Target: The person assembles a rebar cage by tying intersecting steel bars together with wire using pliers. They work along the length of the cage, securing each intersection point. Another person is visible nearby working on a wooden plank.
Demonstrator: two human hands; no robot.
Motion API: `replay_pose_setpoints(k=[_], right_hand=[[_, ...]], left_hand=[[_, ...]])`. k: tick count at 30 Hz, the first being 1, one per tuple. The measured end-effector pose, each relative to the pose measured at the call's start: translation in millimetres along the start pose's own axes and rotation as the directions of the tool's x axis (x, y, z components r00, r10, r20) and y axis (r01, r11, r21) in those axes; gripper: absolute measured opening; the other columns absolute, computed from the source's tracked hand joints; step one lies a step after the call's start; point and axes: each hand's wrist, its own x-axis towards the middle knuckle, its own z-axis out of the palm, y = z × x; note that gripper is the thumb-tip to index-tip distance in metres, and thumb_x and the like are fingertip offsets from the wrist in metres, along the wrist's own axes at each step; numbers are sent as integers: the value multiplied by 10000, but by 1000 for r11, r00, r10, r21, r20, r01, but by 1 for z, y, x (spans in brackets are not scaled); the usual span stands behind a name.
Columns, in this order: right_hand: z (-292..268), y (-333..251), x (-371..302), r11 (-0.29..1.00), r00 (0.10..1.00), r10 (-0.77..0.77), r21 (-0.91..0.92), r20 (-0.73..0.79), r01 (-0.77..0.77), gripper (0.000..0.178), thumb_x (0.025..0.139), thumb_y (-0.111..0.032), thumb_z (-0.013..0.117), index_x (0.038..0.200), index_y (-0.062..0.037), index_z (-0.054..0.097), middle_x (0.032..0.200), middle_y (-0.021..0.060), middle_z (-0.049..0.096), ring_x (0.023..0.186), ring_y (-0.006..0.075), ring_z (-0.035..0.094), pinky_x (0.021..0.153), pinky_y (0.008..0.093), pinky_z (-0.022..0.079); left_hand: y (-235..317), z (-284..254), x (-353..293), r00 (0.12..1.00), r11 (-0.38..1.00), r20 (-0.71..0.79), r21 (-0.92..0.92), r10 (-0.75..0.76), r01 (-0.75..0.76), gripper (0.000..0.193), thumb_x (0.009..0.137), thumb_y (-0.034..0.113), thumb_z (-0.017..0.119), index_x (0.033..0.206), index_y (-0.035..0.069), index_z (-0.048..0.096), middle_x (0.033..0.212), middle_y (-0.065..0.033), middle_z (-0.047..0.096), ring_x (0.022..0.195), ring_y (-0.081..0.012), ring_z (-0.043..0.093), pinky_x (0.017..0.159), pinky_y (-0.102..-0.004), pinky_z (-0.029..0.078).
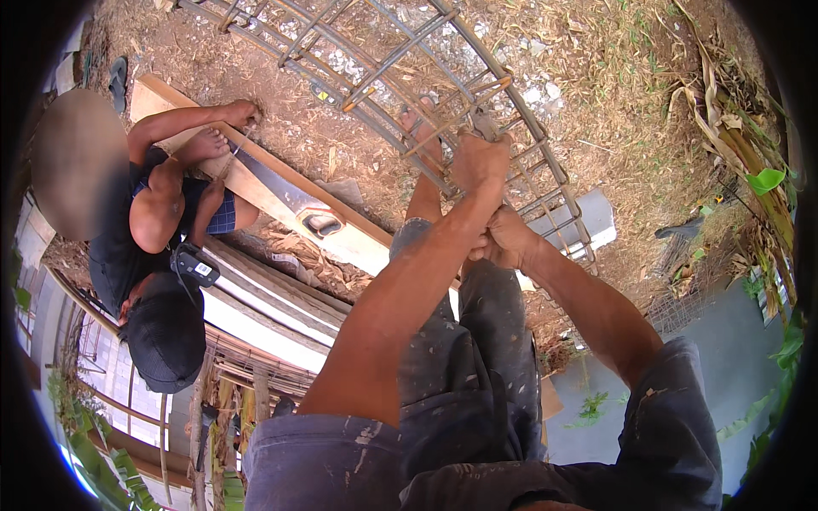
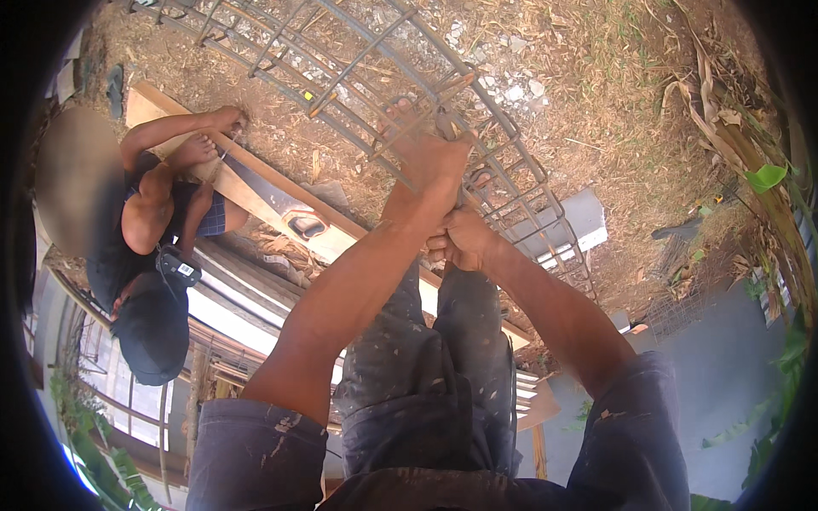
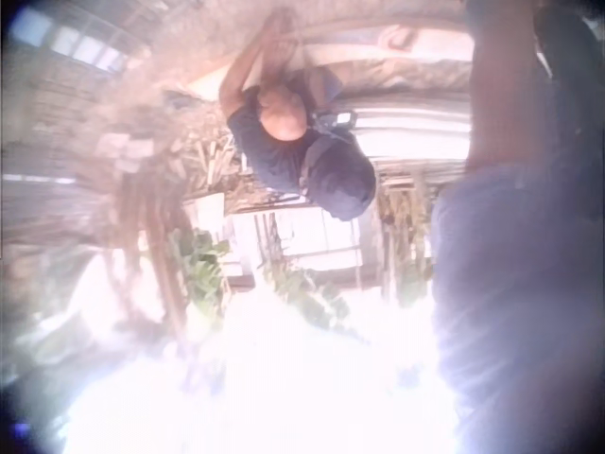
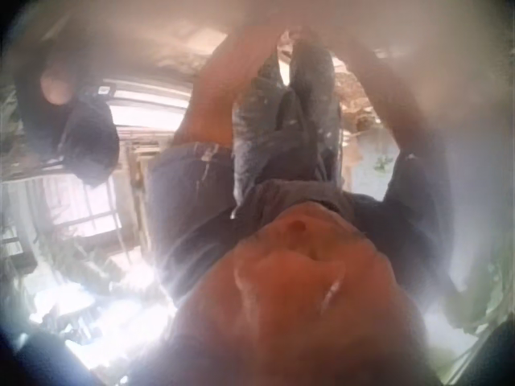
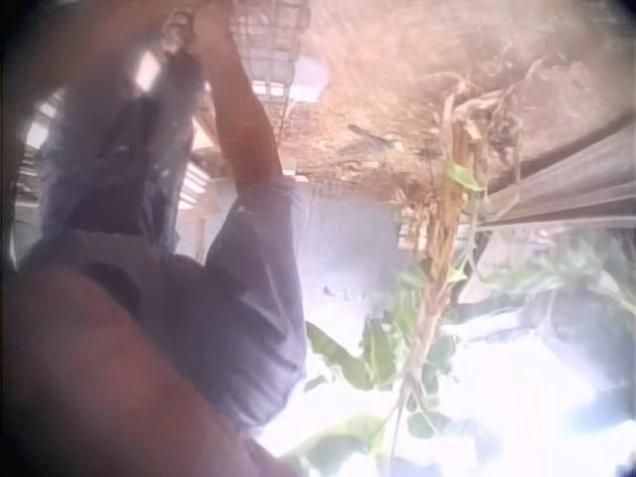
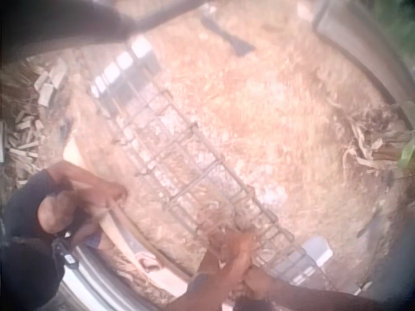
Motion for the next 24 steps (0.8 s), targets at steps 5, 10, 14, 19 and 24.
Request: replay_pose_setpoints(k=[5, 10, 14, 19, 24], right_hand=[[-11, -6, -1, 934, 918, 28, 317, 394, -165, 273, 978, -408, 549, 932, -140, 568, 676, -45, 454, 586, 92, 439, 552, 284, 375], [4, -28, -21, 991, 1000, -7, -130, -24, 4, 374, 979, -497, 494, 930, -135, 572, 712, -24, 547, 642, 122, 571, 528, 264, 391], [3, -32, -29, 983, 999, -6, -185, -33, 0, 398, 983, -504, 481, 884, -130, 576, 696, -13, 563, 603, 122, 576, 461, 228, 350], [43, -2, 12, 764, 858, -321, 645, 401, -16, 426, 985, -514, 467, 860, -125, 588, 661, -17, 570, 567, 120, 565, 386, 220, 299], [99, 7, 39, 182, 269, -907, 876, 325, -446, 459, 1003, -473, 435, 947, -52, 609, 717, 23, 614, 634, 162, 612, 354, 222, 298]], left_hand=[[-21, -28, 36, 953, 932, 194, 235, 233, -276, 532, 833, 403, 644, 1060, -75, 599, 931, -302, 669, 922, -427, 659, 898, -456, 474], [-28, -28, 35, 888, 854, 41, 258, 458, -452, 291, 861, 282, 590, 928, 5, 647, 904, -243, 674, 899, -407, 638, 814, -469, 472], [-15, -31, 45, 909, 860, 55, 303, 414, -410, 209, 805, 209, 605, 873, 17, 651, 868, -226, 679, 821, -415, 642, 762, -480, 479], [32, -41, 46, 762, 489, 297, 623, 575, -611, 181, 766, 176, 637, 848, 34, 712, 848, -199, 701, 823, -355, 688, 719, -434, 544], [73, -30, 40, 493, -207, 781, 593, 384, -778, 154, 796, 152, 641, 883, 79, 744, 911, -130, 727, 873, -254, 713, 685, -374, 570]])
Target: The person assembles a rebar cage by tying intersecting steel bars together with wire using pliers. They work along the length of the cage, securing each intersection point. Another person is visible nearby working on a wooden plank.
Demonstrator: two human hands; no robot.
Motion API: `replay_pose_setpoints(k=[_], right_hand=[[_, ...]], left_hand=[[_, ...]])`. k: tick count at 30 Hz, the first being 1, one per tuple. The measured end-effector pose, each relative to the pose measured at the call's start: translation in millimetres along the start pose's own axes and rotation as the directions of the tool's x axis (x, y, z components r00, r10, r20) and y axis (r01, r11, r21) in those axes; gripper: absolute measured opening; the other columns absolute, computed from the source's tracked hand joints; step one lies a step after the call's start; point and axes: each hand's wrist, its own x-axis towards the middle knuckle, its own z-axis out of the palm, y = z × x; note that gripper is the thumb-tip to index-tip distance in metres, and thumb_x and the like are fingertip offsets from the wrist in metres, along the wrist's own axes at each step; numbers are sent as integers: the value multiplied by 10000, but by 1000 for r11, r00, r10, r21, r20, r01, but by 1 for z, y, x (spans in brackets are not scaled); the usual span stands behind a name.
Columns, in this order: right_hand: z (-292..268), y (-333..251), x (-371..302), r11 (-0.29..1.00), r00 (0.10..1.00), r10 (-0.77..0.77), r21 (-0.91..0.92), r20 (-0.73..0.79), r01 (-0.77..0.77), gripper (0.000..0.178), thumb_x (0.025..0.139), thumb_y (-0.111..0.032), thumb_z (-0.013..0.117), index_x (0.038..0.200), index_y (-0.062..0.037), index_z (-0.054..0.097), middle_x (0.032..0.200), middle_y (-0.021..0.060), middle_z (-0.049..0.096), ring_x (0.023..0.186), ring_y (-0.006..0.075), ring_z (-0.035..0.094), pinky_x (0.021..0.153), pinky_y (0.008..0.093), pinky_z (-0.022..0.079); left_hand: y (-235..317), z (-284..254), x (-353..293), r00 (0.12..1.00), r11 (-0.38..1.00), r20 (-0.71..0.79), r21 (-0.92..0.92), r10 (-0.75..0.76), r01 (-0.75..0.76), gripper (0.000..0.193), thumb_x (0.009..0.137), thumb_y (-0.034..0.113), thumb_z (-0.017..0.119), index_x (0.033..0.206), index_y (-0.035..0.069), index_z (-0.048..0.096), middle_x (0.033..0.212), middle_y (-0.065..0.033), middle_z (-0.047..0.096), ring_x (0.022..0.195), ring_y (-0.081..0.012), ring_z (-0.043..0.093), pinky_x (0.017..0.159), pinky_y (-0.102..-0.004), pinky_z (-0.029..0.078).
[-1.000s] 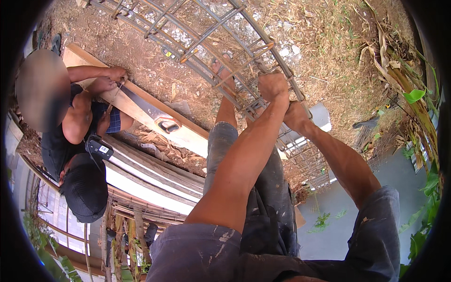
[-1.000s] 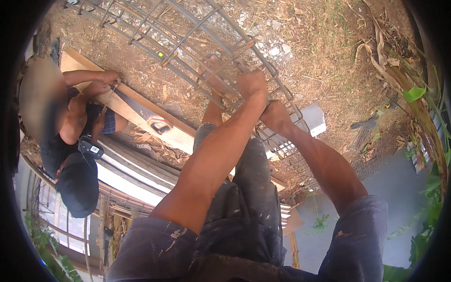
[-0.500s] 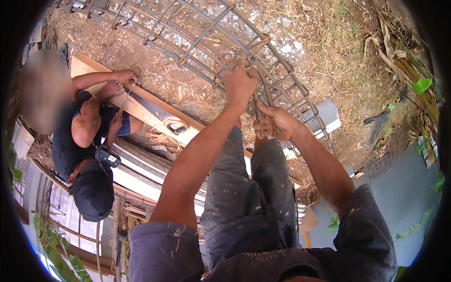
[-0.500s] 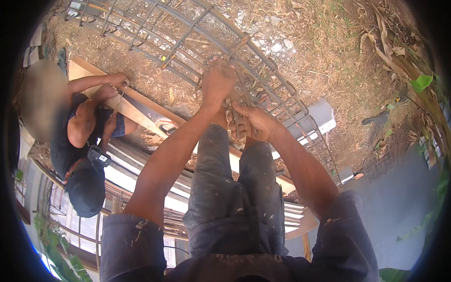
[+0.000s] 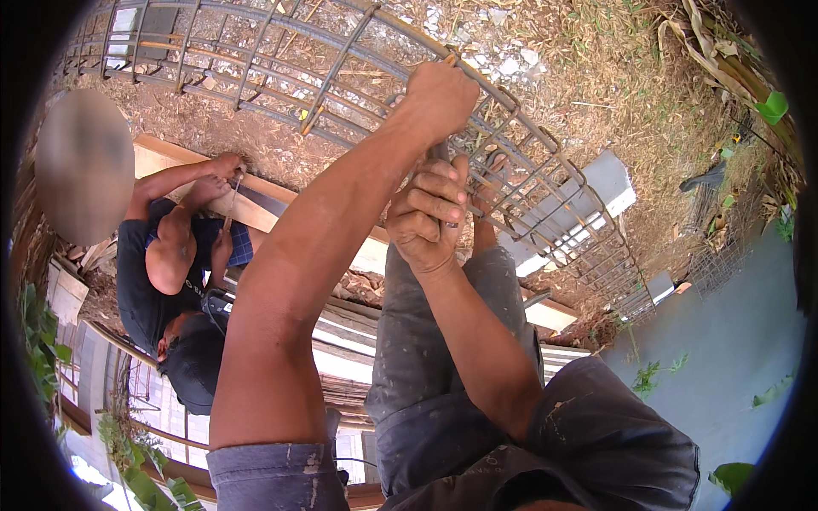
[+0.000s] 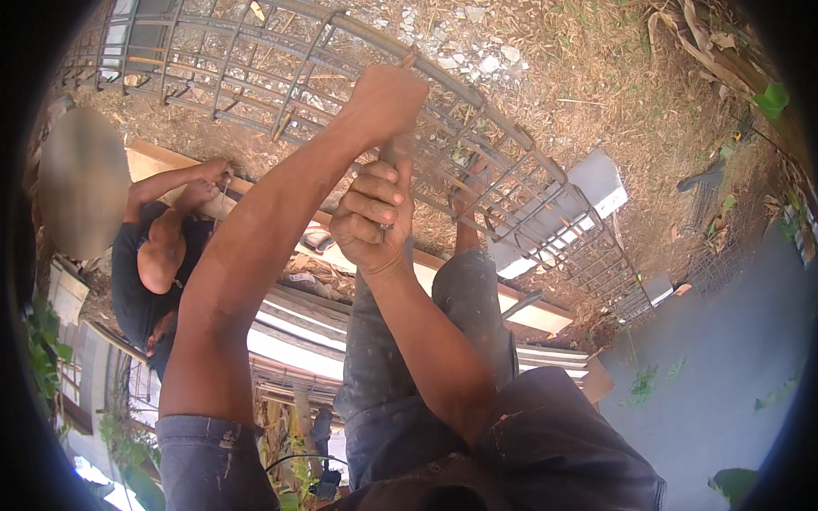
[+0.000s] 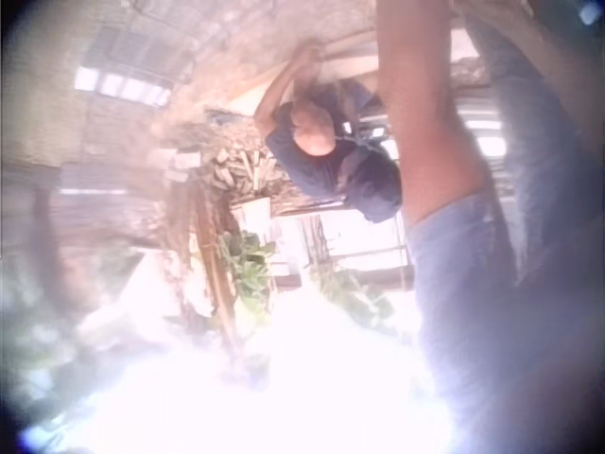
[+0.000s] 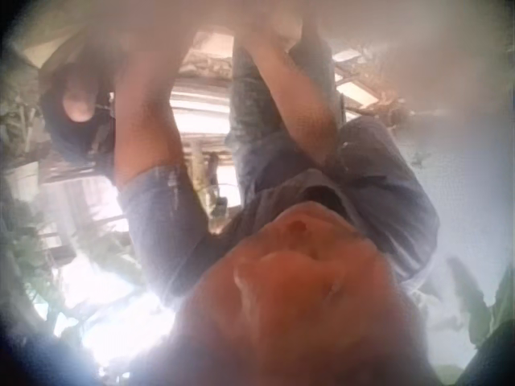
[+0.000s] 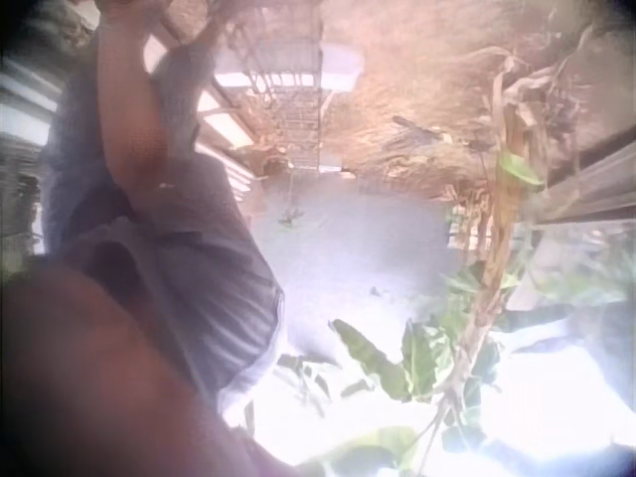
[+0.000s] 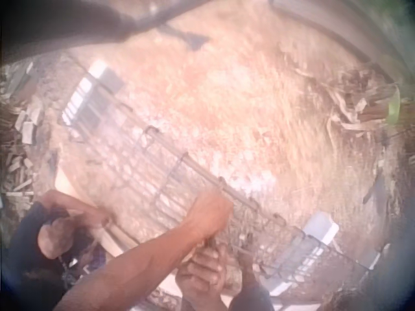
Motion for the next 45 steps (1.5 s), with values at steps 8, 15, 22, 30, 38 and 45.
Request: replay_pose_setpoints(k=[8, 15, 22, 30, 38, 45], right_hand=[[24, -9, -2, 994, 969, -20, -108, -248, -7, 508, 980, -486, 483, 1015, 5, 607, 784, 47, 644, 697, 192, 662, 353, 246, 406], [36, -30, -20, 790, 764, -50, -494, -643, -364, 455, 926, -453, 607, 983, -2, 596, 745, 30, 624, 543, 141, 586, 457, 254, 496], [105, -54, -15, -286, 390, -765, -271, -513, -919, 367, 965, -364, 579, 908, -2, 589, 727, 43, 591, 509, 150, 533, 475, 315, 482], [30, -62, -51, 818, 614, -17, -364, -789, -445, 662, 884, -724, 417, 957, -89, 590, 747, 54, 578, 592, 166, 591, 532, 365, 516], [112, -97, -38, -359, 349, -473, -184, -809, -915, 454, 990, -367, 531, 1288, -27, 491, 991, 123, 658, 810, 223, 674, 612, 300, 537], [153, -111, -108, -144, 312, -371, -278, -875, -950, 582, 983, -354, 536, 1467, -99, 338, 1099, 182, 646, 997, 269, 660, 692, 386, 603]], left_hand=[[-18, 8, -9, 949, 860, -14, -427, -316, 280, 249, 818, 242, 664, 904, 11, 703, 874, -136, 716, 769, -272, 706, 662, -394, 578], [16, 61, -39, 848, -640, 470, -736, -246, 223, 441, 860, 346, 604, 1033, -59, 585, 723, -127, 642, 716, -282, 671, 635, -423, 551], [46, 78, -10, 681, -155, 403, -905, -612, 396, 476, 860, 405, 621, 988, -51, 667, 797, -151, 676, 706, -281, 645, 675, -416, 522], [23, 66, -26, 706, -453, 513, -841, -489, 297, 554, 953, 494, 539, 1024, -54, 586, 729, -159, 657, 660, -295, 635, 624, -424, 488], [52, 88, -19, 611, 138, 23, -967, -791, 216, 438, 999, 316, 446, 909, -67, 640, 757, -285, 648, 802, -456, 637, 748, -525, 464], [41, 130, -94, 763, 52, 117, -980, -635, 193, 296, 1012, 203, 432, 990, -17, 628, 692, -170, 639, 611, -276, 625, 607, -380, 495]])
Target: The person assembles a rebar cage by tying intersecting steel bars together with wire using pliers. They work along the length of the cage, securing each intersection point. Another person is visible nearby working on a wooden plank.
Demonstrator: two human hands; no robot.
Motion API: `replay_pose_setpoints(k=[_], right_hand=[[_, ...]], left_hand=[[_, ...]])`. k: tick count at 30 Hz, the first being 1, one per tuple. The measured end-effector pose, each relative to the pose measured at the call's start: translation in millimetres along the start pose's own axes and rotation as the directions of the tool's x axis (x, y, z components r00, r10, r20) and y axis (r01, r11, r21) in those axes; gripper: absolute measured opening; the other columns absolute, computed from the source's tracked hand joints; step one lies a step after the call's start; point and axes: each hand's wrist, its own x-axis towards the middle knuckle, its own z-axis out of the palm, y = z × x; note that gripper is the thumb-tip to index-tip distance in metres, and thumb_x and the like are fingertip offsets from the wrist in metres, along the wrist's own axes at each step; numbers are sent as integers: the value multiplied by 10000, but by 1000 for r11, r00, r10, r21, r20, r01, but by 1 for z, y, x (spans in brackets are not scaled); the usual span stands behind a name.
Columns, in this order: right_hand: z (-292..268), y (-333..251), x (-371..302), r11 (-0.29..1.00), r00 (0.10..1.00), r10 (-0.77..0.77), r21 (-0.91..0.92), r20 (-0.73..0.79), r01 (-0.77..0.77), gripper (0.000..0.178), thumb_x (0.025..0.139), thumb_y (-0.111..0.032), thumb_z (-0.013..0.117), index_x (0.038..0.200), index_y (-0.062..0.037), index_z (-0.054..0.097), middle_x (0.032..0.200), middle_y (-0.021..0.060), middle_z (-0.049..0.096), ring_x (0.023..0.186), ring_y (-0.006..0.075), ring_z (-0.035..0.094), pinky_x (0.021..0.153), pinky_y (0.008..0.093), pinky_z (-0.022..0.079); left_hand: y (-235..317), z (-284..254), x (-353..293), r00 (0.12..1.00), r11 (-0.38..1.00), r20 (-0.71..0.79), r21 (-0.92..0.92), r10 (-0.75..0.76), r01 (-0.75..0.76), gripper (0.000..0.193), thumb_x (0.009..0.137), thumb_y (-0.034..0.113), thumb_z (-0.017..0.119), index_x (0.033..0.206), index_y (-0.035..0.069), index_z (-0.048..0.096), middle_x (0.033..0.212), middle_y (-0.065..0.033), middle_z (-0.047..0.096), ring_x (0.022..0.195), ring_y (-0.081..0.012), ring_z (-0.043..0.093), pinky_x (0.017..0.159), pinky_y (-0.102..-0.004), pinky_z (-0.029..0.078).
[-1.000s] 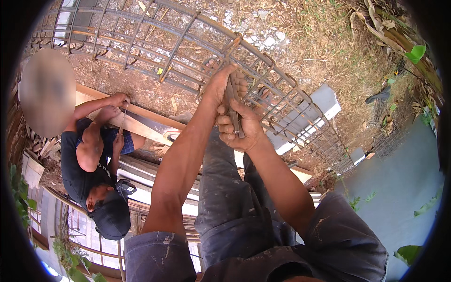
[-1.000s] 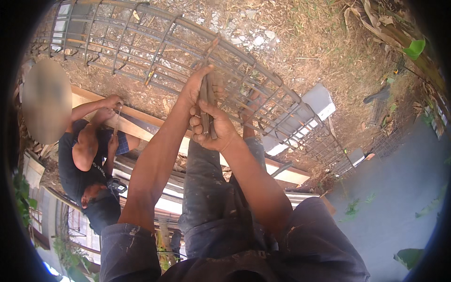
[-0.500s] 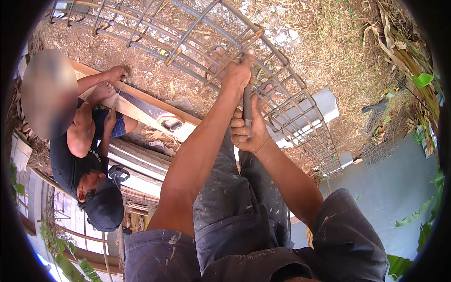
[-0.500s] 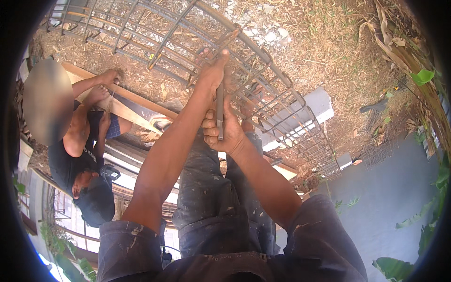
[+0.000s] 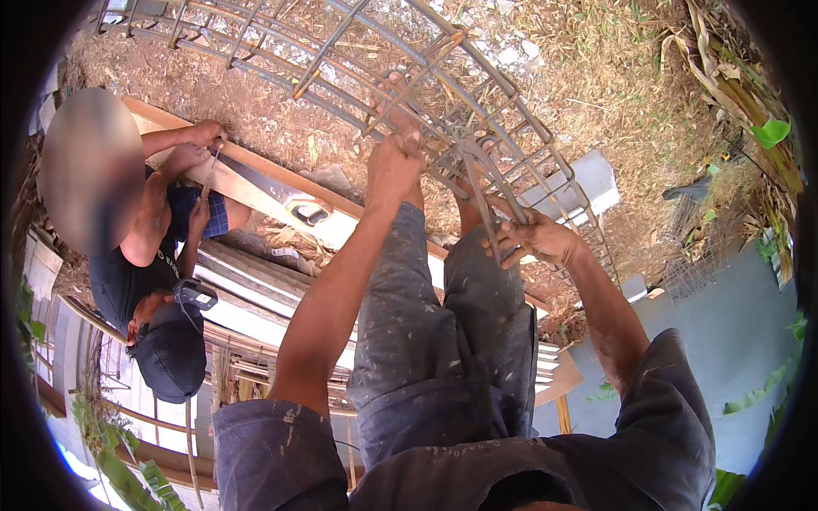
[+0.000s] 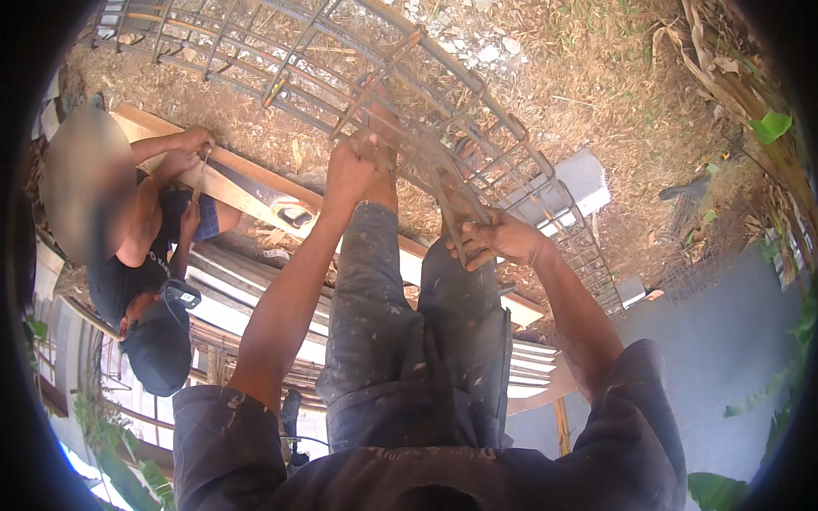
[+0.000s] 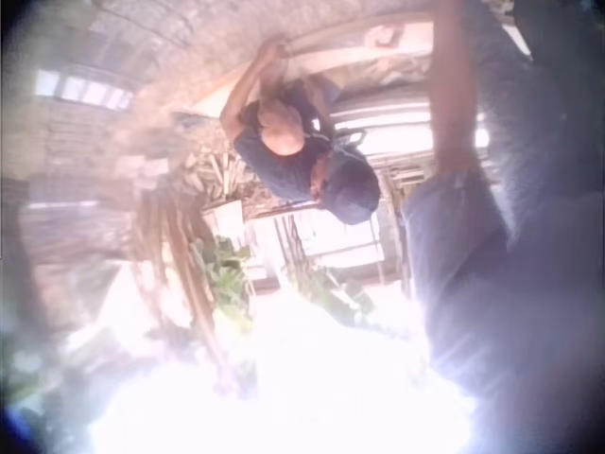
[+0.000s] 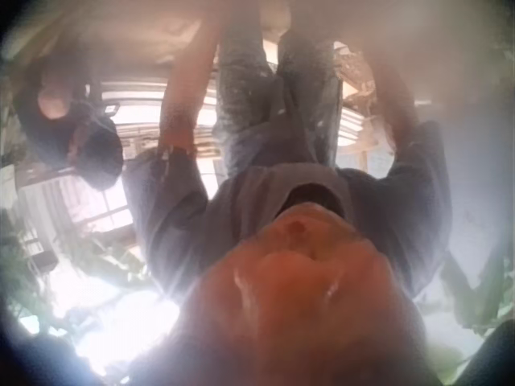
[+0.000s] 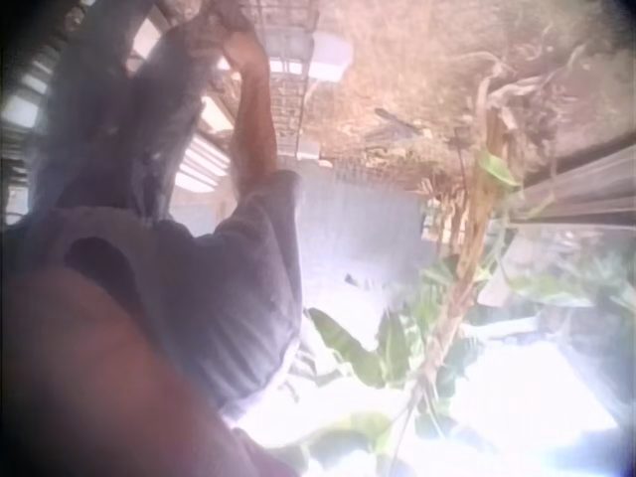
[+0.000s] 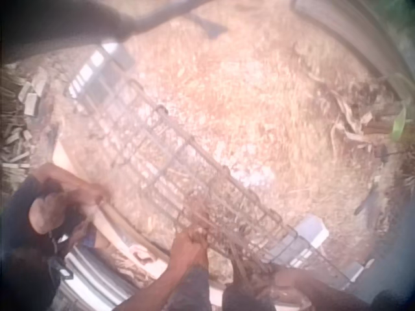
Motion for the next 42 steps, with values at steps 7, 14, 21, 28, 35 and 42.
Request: replay_pose_setpoints(k=[7, 14, 21, 28, 35, 42], right_hand=[[-45, 37, 36, 384, 470, -780, -909, -412, -161, 708, 922, -448, 576, 1461, -56, 335, 1007, 192, 598, 912, 388, 601, 807, 490, 470], [-92, 78, 97, 204, 253, -933, -955, -257, -216, 730, 887, -372, 630, 1472, -70, 316, 1160, 235, 483, 1054, 388, 492, 923, 488, 383], [-73, 69, 72, 388, 229, -896, -922, -381, -16, 521, 911, -344, 621, 1341, -66, 523, 1228, 252, 532, 1116, 377, 518, 976, 471, 393], [-49, 93, 4, 797, 800, -544, -453, -252, 399, 272, 923, -273, 659, 1017, -21, 702, 736, 17, 623, 666, 96, 548, 611, 282, 448], [-60, 122, -8, 823, 776, -568, -220, -276, 524, 239, 906, -254, 688, 916, -15, 698, 699, 3, 621, 616, 69, 532, 562, 249, 426], [-44, 125, -17, 768, 678, -640, -335, -363, 546, 199, 968, -191, 599, 852, -31, 624, 689, -11, 569, 568, 57, 481, 534, 233, 417]], left_hand=[[-60, 49, -71, 961, 811, 97, -519, -258, 270, 226, 997, 140, 489, 1079, 10, 655, 834, -61, 636, 733, -122, 582, 687, -278, 483], [-67, 103, -98, 990, 968, -5, -211, -140, 136, 251, 942, 186, 600, 1095, 5, 683, 973, -68, 634, 805, -144, 570, 766, -284, 461], [-44, 130, -110, 993, 984, -53, -133, 109, -115, 179, 874, 54, 622, 1018, -28, 690, 983, -137, 686, 900, -204, 630, 825, -304, 472], [-36, 165, -120, 974, 953, -69, -199, 217, -227, 163, 893, 82, 634, 1011, -8, 700, 923, -67, 690, 856, -108, 599, 759, -266, 473], [-14, 184, -147, 988, 959, 64, -258, 138, -117, 193, 899, 126, 650, 1016, -22, 692, 914, -71, 699, 834, -115, 618, 748, -261, 483], [-14, 187, -148, 920, 915, -41, -98, 390, -392, 183, 909, 127, 598, 972, -29, 670, 827, -126, 667, 764, -245, 627, 721, -338, 486]])
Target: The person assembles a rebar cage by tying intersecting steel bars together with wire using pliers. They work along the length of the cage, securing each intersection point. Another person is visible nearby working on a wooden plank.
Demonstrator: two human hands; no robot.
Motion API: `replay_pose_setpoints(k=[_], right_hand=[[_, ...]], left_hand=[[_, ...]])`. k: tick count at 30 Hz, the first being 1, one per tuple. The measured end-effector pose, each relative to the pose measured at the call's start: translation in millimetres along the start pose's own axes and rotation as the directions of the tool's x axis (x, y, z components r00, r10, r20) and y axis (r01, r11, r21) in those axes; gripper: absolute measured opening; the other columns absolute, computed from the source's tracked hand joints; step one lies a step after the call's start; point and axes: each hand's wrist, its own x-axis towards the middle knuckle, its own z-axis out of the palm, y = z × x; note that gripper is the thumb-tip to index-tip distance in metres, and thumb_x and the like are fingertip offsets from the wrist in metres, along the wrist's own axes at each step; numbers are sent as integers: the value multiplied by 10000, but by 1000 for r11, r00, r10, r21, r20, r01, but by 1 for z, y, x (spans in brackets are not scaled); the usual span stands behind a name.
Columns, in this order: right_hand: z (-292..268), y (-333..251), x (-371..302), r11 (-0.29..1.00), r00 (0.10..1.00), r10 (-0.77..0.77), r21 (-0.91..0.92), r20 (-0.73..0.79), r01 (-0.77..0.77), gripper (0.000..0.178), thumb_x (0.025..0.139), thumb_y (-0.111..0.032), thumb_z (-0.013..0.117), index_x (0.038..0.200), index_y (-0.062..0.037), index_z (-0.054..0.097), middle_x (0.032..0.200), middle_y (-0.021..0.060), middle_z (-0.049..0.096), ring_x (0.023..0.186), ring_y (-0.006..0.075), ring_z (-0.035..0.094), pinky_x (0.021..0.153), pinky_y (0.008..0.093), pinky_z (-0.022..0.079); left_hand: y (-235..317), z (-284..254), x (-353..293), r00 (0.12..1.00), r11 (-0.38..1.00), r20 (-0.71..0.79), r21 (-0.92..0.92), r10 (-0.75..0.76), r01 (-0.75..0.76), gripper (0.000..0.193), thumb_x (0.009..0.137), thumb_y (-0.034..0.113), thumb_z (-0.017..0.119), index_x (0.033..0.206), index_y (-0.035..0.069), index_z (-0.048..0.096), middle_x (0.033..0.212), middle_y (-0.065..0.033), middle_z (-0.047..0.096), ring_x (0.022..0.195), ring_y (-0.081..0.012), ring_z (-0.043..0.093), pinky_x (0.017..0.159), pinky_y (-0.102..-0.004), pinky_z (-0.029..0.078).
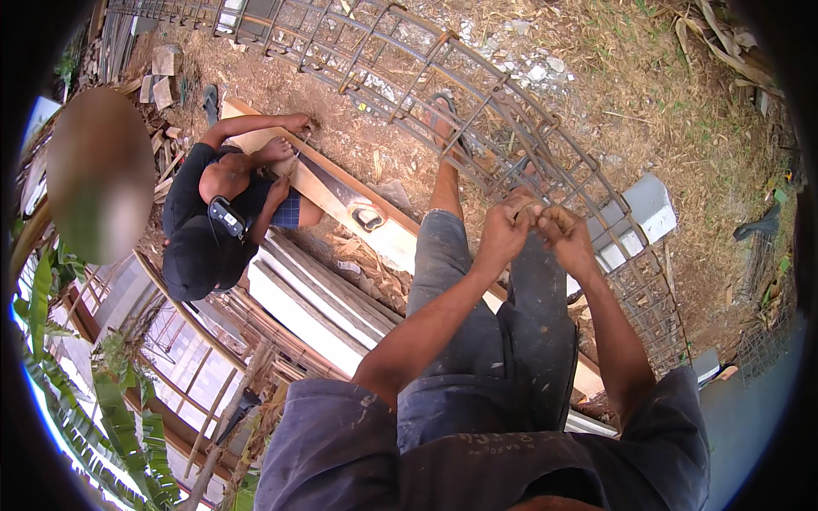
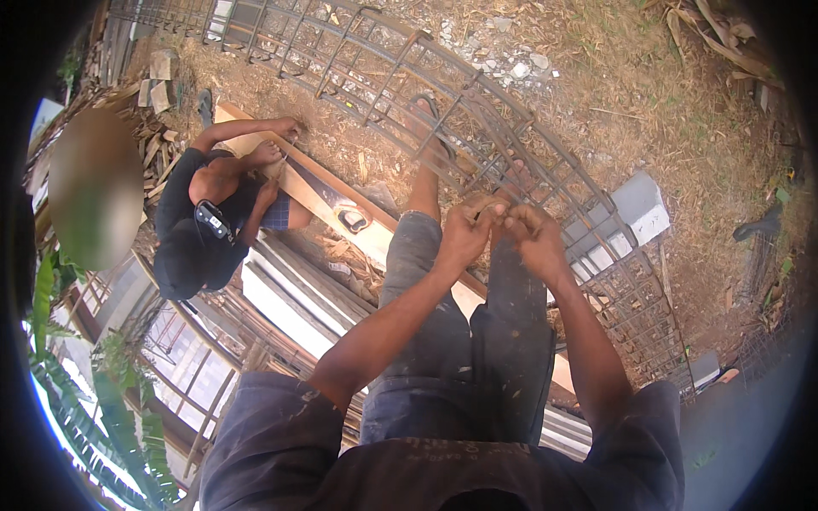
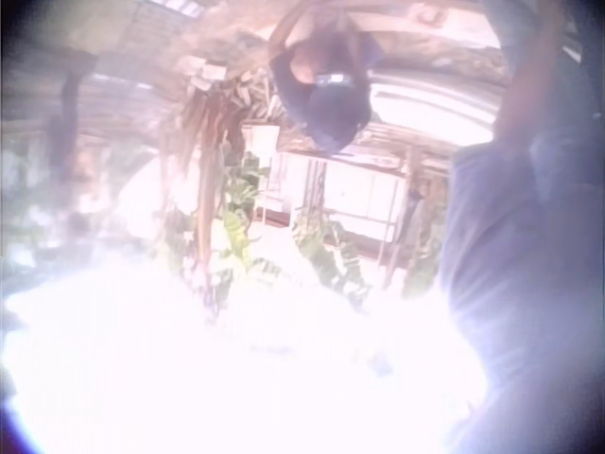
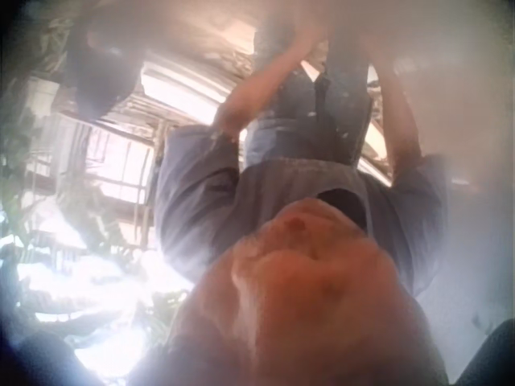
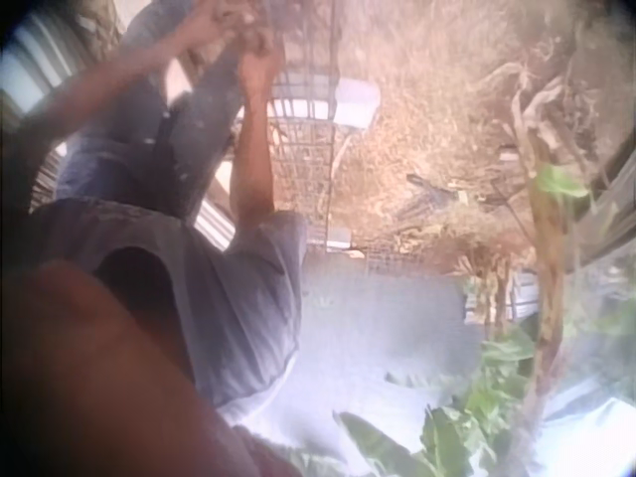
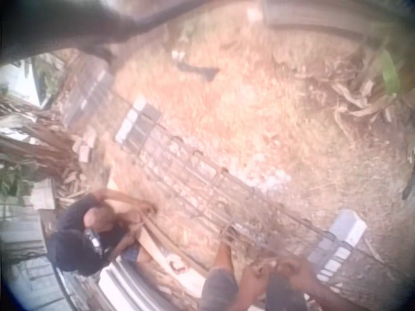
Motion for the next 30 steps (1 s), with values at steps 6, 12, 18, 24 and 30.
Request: replay_pose_setpoints(k=[6, 12, 18, 24, 30], right_hand=[[-9, -10, -6, 995, 1000, -26, -100, 12, 28, 183, 956, -190, 594, 1017, -32, 665, 750, 13, 617, 637, 88, 536, 588, 260, 436], [1, -31, 17, 979, 985, -130, -172, -113, 110, 182, 936, -171, 614, 983, -13, 690, 779, 39, 644, 705, 113, 576, 655, 290, 471], [55, -111, 79, 955, 949, -192, -271, -249, 122, 165, 882, -172, 657, 931, -24, 711, 809, 96, 693, 703, 151, 623, 652, 315, 481], [131, -231, 187, 819, 939, -292, -555, -183, 146, 204, 862, -212, 660, 911, -25, 726, 678, 51, 653, 599, 93, 553, 570, 286, 447], [214, -296, 341, 576, 922, -366, -809, -127, 118, 285, 821, -214, 591, 959, -6, 728, 850, 237, 697, 810, 354, 695, 770, 422, 552]], left_hand=[[1, 1, 12, 993, 984, 25, -134, -118, 120, 233, 959, 187, 565, 966, -29, 655, 718, -84, 621, 651, -189, 577, 616, -328, 455], [3, -12, 52, 975, 915, 68, -337, -213, 223, 296, 982, 238, 555, 967, -41, 653, 654, -39, 568, 611, -123, 523, 559, -292, 414], [8, -87, 112, 983, 992, -143, -77, -112, 102, 303, 953, 265, 582, 917, -23, 670, 693, -116, 613, 636, -195, 574, 606, -348, 456], [25, -211, 205, 930, 985, -334, 14, -156, 171, 356, 929, 311, 594, 941, -33, 684, 811, -238, 647, 806, -418, 614, 771, -492, 461], [20, -347, 325, 732, 761, -498, 647, 465, -44, 181, 847, 100, 593, 935, -5, 711, 940, -242, 648, 826, -449, 601, 822, -517, 473]])
